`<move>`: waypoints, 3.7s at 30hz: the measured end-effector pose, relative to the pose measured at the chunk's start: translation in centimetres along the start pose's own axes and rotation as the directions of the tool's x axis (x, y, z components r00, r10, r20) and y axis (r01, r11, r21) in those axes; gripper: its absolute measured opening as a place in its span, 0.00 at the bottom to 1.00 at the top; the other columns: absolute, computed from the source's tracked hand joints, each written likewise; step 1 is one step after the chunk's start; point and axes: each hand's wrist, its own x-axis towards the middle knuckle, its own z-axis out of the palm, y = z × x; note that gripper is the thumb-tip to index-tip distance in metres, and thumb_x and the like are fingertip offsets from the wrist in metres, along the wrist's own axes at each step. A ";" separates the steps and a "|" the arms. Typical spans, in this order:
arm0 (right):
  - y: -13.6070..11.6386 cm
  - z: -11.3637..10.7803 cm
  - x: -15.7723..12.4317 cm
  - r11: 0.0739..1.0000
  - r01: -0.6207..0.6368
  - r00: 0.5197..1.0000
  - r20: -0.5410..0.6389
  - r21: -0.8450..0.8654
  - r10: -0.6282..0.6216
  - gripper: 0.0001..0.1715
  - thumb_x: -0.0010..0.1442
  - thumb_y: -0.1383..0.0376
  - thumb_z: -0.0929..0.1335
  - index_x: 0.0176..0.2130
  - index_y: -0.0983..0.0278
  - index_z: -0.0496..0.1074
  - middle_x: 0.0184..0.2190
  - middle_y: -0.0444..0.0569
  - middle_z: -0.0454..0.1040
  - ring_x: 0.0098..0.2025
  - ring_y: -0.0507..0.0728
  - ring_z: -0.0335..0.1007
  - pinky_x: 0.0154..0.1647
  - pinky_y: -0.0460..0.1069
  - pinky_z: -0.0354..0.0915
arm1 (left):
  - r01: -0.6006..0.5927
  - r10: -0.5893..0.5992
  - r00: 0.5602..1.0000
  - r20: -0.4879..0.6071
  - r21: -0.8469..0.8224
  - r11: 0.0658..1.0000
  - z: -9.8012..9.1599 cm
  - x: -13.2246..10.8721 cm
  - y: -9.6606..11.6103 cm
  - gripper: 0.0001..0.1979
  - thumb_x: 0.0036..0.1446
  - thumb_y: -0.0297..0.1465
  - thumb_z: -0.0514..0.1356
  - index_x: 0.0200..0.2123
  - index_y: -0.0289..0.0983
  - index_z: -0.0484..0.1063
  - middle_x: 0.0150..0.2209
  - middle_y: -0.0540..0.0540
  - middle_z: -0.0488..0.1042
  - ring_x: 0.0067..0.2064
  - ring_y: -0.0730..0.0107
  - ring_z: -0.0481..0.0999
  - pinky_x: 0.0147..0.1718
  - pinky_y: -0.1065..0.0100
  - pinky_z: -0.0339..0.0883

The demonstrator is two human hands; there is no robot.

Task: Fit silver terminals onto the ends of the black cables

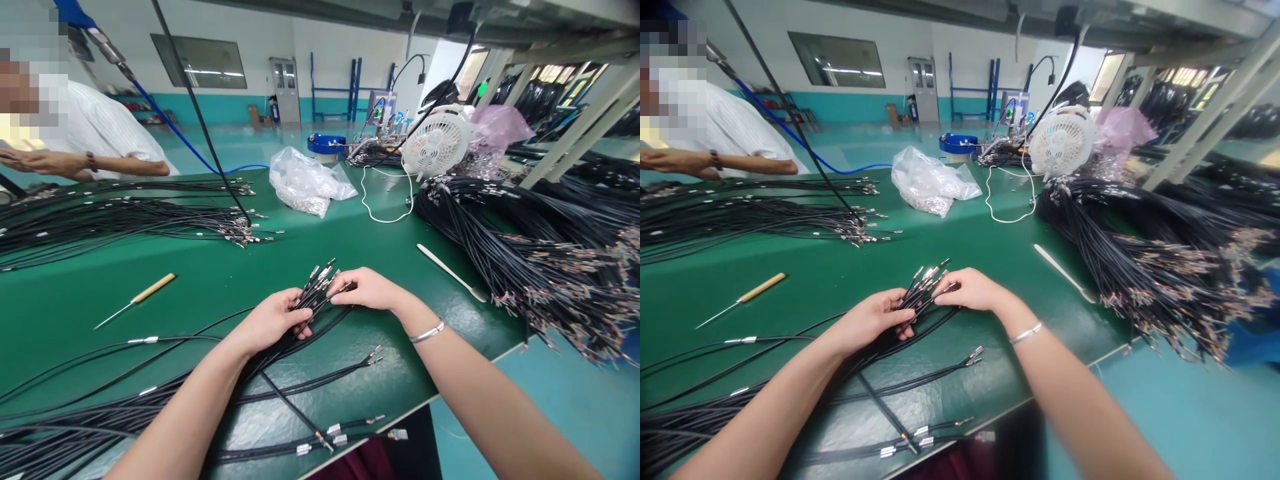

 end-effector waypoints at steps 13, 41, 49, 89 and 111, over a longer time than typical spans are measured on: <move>0.7 -0.8 -0.2 0.957 -0.121 0.991 0.080 0.264 0.104 0.10 0.44 0.64 0.73 0.27 0.68 0.72 0.29 0.48 0.75 0.32 0.54 0.71 0.33 0.47 0.64 | -0.026 0.025 0.999 0.048 0.019 0.999 -0.1 0.1 -0.4 0.10 0.51 0.35 0.59 0.31 0.35 0.61 0.22 0.51 0.69 0.24 0.74 0.71 0.26 0.70 0.66; -0.1 -3.3 -1.7 0.981 -0.067 0.975 -0.222 -0.179 0.026 0.10 0.52 0.63 0.68 0.36 0.64 0.73 0.33 0.45 0.74 0.36 0.53 0.68 0.41 0.49 0.63 | -0.062 0.130 0.983 -0.127 0.440 0.896 1.8 -0.3 0.1 0.14 0.46 0.37 0.60 0.35 0.37 0.63 0.26 0.52 0.70 0.25 0.70 0.69 0.25 0.71 0.60; -3.2 -1.1 -9.5 0.896 -0.109 0.987 0.062 -0.432 0.150 0.19 0.47 0.60 0.73 0.42 0.57 0.72 0.40 0.46 0.70 0.42 0.56 0.66 0.40 0.49 0.63 | -0.089 0.143 0.986 -0.086 0.453 0.887 1.8 0.1 0.3 0.10 0.47 0.38 0.59 0.27 0.36 0.67 0.20 0.53 0.68 0.21 0.71 0.69 0.21 0.71 0.60; -1.1 -1.5 -2.5 0.868 -0.211 0.977 0.058 0.450 0.207 0.17 0.48 0.65 0.73 0.38 0.69 0.69 0.34 0.53 0.76 0.36 0.56 0.74 0.36 0.50 0.70 | 0.033 -0.004 0.993 0.122 -0.232 0.972 -0.1 0.2 -0.5 0.12 0.48 0.29 0.63 0.35 0.32 0.66 0.30 0.45 0.75 0.27 0.72 0.75 0.25 0.74 0.67; -0.8 -1.4 -2.3 0.910 -0.106 0.990 -0.039 0.401 0.133 0.16 0.48 0.63 0.73 0.37 0.68 0.71 0.31 0.49 0.75 0.32 0.52 0.71 0.37 0.48 0.67 | -0.032 0.066 0.988 0.139 -0.236 0.971 0.1 0.0 -0.4 0.08 0.50 0.29 0.61 0.31 0.32 0.64 0.26 0.46 0.73 0.26 0.74 0.72 0.27 0.72 0.66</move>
